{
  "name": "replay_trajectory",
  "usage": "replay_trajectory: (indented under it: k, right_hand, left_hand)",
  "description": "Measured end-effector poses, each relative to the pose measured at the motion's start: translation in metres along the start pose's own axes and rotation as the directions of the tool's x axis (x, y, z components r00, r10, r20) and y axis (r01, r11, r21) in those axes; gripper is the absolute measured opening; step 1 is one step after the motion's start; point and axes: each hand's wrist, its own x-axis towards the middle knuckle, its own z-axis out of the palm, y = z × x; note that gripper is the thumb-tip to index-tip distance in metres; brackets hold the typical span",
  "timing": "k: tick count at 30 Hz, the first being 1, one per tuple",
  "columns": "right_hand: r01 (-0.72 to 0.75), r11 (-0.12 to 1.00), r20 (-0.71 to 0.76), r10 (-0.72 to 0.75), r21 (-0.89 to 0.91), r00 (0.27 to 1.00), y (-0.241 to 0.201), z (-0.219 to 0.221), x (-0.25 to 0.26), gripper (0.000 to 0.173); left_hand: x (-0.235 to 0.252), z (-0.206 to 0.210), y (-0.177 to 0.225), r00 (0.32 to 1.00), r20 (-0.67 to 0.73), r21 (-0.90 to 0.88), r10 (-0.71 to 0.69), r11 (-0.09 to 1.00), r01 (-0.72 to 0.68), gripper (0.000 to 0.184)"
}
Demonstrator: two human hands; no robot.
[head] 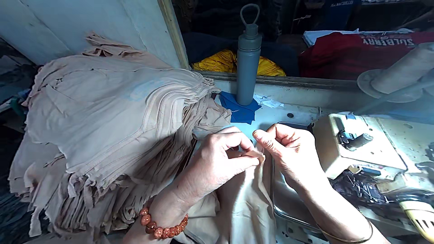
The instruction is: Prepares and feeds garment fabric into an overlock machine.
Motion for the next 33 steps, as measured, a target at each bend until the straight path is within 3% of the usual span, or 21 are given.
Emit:
replay_trajectory:
  k: [3,6,9,11,17,21,26,29,33]
  right_hand:
    - [-0.014,0.998,-0.019,0.015,0.058,1.000,0.002,-0.001,0.000,0.035]
    - [-0.053,0.990,-0.012,0.055,0.128,0.998,0.002,-0.003,-0.001,0.036]
    - [-0.138,0.962,0.183,0.095,0.237,0.979,0.000,-0.015,-0.007,0.003]
    - [-0.166,0.950,0.266,0.094,0.263,0.960,0.001,-0.022,-0.011,0.022]
    - [-0.144,0.966,0.228,0.094,0.217,0.969,0.001,-0.023,-0.014,0.020]
    - [-0.118,0.985,0.101,0.106,0.126,0.989,0.002,-0.020,-0.013,0.002]
    - [-0.101,0.994,-0.019,0.101,0.031,0.995,0.001,-0.014,-0.012,0.004]
    - [-0.053,0.999,-0.026,0.052,-0.009,0.998,0.000,-0.013,-0.013,0.009]
    - [0.045,0.998,0.025,-0.043,-0.046,0.999,0.001,-0.018,-0.014,0.014]
  left_hand:
    - [-0.002,0.006,-0.004,0.999,0.023,-0.006,-0.030,1.000,0.030,0.008]
    - [-0.005,0.008,-0.009,0.989,0.079,-0.166,-0.124,0.977,0.136,0.009]
    - [-0.005,0.000,-0.013,0.983,0.120,-0.334,-0.141,0.927,0.174,0.012]
    - [-0.004,-0.005,-0.015,0.979,0.151,-0.406,-0.137,0.895,0.187,0.013]
    - [-0.004,-0.005,-0.015,0.978,0.169,-0.400,-0.121,0.899,0.180,0.014]
    - [-0.003,0.000,-0.012,0.996,0.059,-0.191,-0.066,0.979,0.077,0.011]
    - [0.004,0.011,-0.003,0.998,-0.058,0.088,0.023,0.996,-0.018,0.008]
    - [0.007,0.017,0.000,0.995,-0.099,0.212,0.014,0.977,0.007,0.012]
    - [0.006,0.017,0.002,0.993,-0.118,0.335,0.009,0.942,0.031,0.004]
